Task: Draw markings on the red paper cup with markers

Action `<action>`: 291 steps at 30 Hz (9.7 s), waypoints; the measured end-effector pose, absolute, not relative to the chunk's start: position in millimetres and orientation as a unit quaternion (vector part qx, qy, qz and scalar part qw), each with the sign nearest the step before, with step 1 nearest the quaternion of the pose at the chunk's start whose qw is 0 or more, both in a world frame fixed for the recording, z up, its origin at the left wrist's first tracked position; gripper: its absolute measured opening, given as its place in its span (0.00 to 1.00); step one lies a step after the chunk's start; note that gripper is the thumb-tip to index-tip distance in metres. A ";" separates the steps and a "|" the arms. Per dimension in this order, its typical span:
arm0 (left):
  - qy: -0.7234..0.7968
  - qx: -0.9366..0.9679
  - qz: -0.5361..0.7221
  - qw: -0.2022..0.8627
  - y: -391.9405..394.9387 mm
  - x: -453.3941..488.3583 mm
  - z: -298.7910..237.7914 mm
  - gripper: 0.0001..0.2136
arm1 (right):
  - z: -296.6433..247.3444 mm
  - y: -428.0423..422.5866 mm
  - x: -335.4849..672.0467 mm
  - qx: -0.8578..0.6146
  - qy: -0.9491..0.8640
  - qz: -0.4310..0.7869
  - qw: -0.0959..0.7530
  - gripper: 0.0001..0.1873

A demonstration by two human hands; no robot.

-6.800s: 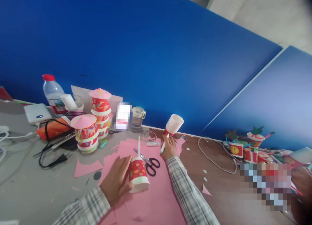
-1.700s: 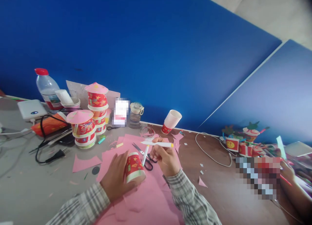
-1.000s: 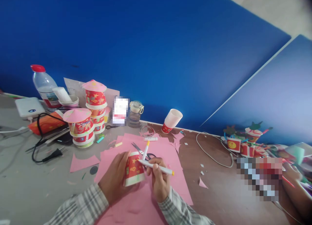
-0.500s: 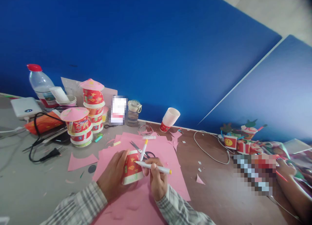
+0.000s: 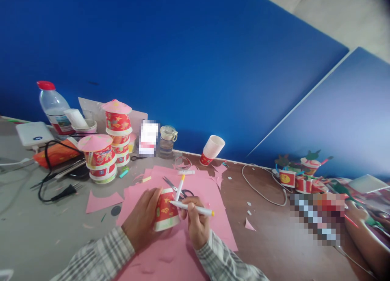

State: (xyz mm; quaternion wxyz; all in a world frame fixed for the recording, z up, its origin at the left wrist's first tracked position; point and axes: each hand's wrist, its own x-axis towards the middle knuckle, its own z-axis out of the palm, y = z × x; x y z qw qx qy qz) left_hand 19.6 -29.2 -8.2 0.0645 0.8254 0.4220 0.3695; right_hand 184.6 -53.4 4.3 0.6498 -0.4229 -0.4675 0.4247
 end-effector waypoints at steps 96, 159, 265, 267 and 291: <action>0.422 0.824 0.372 0.065 -29.1 20.3 -3.4 0.43 | 2.4 -52.6 184.5 -0.410 -0.439 0.423 0.679 0.16; 0.422 0.824 0.374 0.055 -30.5 19.8 -1.7 0.44 | 0.5 -51.7 183.8 -0.402 -0.417 0.442 0.685 0.14; 0.422 0.826 0.368 0.066 -27.9 20.3 -1.1 0.43 | -5.0 -65.4 193.4 -0.398 -0.408 0.502 0.651 0.10; 0.419 0.827 0.370 0.062 -27.8 20.2 -0.4 0.43 | -5.0 -65.6 193.3 -0.389 -0.408 0.509 0.651 0.10; 0.415 0.831 0.366 0.053 -27.9 18.8 -1.6 0.43 | -6.8 -69.2 193.0 -0.381 -0.447 0.498 0.638 0.09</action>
